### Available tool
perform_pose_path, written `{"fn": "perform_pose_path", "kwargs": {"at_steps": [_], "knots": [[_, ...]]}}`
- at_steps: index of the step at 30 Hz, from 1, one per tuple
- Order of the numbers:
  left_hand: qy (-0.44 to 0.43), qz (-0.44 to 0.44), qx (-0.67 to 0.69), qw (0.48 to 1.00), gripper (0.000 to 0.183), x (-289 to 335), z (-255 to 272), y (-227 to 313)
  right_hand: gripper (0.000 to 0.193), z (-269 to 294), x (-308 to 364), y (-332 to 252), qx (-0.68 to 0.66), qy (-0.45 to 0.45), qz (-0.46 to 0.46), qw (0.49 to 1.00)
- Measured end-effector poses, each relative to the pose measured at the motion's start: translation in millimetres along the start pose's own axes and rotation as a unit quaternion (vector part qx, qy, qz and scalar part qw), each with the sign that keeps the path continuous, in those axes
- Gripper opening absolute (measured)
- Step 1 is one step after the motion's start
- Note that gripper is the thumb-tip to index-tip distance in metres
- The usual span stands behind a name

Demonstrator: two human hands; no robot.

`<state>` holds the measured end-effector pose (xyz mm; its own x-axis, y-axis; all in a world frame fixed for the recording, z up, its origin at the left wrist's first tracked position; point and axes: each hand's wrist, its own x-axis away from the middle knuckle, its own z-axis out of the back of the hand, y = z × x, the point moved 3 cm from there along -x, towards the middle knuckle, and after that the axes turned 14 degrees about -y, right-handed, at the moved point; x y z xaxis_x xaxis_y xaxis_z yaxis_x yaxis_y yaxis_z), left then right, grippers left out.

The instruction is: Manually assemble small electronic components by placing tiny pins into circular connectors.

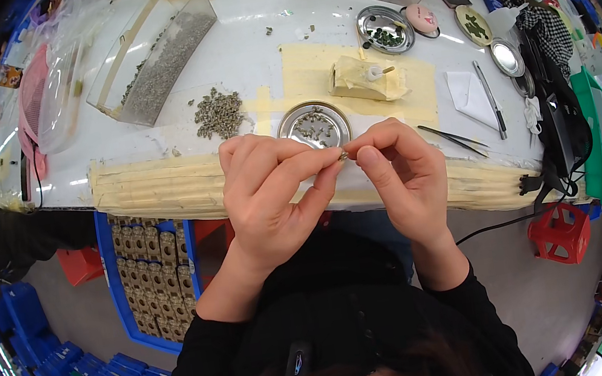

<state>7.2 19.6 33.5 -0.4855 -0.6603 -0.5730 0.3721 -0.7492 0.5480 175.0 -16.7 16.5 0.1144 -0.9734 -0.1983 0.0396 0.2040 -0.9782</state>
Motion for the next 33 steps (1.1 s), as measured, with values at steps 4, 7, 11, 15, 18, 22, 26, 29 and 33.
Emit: {"fn": "perform_pose_path", "kwargs": {"at_steps": [4, 7, 11, 15, 18, 22, 26, 29, 33], "knots": [[0.004, 0.008, -0.001, 1.0, 0.025, 0, 0, 0, 0.011, -1, 0, -4, 0.072, -0.003, 0.066, 0.995], [0.011, 0.011, 0.003, 1.0, 0.024, 1, -1, -2, 0.014, -3, 2, -5, 0.091, -0.004, 0.078, 0.993], [0.015, 0.004, 0.014, 1.0, 0.025, 2, -2, -2, 0.015, -8, 5, 3, -0.027, -0.01, 0.017, 0.999], [0.011, -0.004, 0.024, 1.0, 0.027, 2, -3, -2, 0.018, -10, 7, 4, -0.178, -0.02, -0.05, 0.983], [0.006, -0.007, 0.03, 1.0, 0.027, 3, -3, -2, 0.018, -9, 6, 13, -0.288, -0.074, -0.085, 0.951], [0.001, -0.009, 0.019, 1.0, 0.027, 2, -2, 1, 0.014, -7, 6, 16, -0.278, -0.07, -0.084, 0.954], [-0.013, -0.01, -0.011, 1.0, 0.027, 1, -1, 2, 0.012, -8, 5, 10, -0.216, -0.022, -0.057, 0.975], [-0.01, -0.008, -0.043, 0.999, 0.026, 2, -2, 3, 0.017, -6, 3, 0, 0.1, 0.03, 0.092, 0.99], [-0.029, 0.004, -0.08, 0.996, 0.027, 2, -3, 5, 0.023, -16, 5, -10, 0.345, 0.071, 0.218, 0.91]]}}
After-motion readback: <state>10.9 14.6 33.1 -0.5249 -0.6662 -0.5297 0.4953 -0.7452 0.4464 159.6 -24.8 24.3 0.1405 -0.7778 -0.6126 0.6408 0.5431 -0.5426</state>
